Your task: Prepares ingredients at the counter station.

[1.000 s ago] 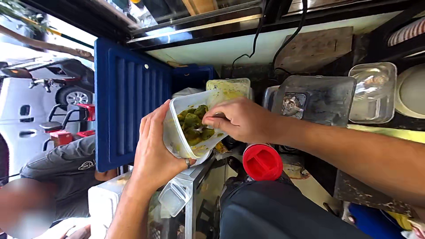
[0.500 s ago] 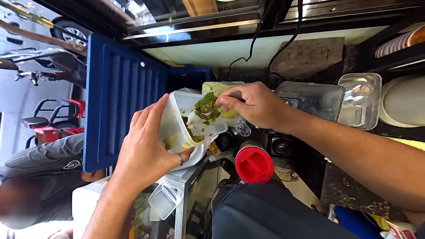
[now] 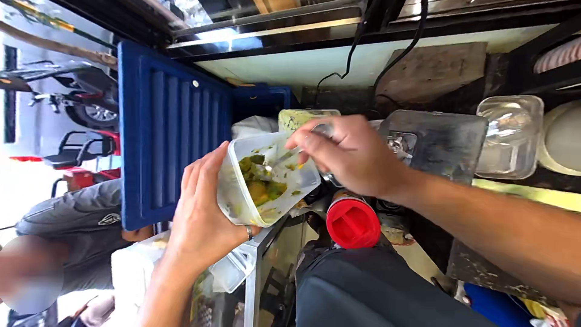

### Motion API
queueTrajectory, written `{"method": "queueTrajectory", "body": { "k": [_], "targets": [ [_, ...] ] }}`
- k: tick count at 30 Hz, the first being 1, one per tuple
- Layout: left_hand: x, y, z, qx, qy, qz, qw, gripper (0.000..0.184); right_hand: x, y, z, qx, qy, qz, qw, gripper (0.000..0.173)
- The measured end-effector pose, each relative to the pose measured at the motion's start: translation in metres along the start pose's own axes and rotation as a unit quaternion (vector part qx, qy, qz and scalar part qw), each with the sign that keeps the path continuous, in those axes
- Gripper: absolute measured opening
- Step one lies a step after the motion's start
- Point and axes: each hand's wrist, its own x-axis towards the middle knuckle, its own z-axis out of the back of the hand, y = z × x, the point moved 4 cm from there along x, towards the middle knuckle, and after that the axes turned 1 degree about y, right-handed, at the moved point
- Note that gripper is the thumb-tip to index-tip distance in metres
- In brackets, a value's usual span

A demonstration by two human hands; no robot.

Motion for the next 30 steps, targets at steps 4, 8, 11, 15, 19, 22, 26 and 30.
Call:
{"method": "queueTrajectory", "body": {
  "k": [4,8,11,15,19,22,26,30],
  "targets": [
    [0.0,0.0,-0.003,-0.01,-0.006,-0.015,1.0,0.124,0.006,-0.026,-0.036,-0.052,0.021,0.024,0.998,0.023],
    [0.0,0.004,-0.001,-0.03,-0.006,-0.016,0.999,0.124,0.001,-0.009,-0.028,-0.104,-0.012,0.079,0.991,0.023],
    [0.004,-0.001,-0.002,-0.015,-0.004,-0.024,1.0,0.125,0.004,-0.006,-0.034,-0.085,-0.019,0.094,0.992,0.022],
    [0.004,0.001,0.0,-0.016,0.002,-0.024,1.0,0.124,0.003,-0.022,-0.035,-0.13,0.001,0.087,0.988,0.024],
    [0.001,0.003,0.0,-0.019,0.001,-0.011,1.0,0.124,-0.001,0.005,-0.016,-0.113,-0.04,0.089,0.989,0.024],
    [0.003,-0.001,0.0,-0.009,0.001,-0.017,1.0,0.124,0.002,-0.002,-0.021,-0.09,-0.031,0.092,0.991,0.023],
    [0.005,-0.003,0.003,0.008,0.009,-0.019,1.0,0.124,0.002,-0.029,-0.024,-0.149,0.01,0.06,0.987,0.026],
    [0.006,-0.003,0.006,0.024,0.024,-0.005,0.999,0.122,0.0,-0.018,0.003,-0.15,-0.002,0.041,0.988,0.024]
  ]
}}
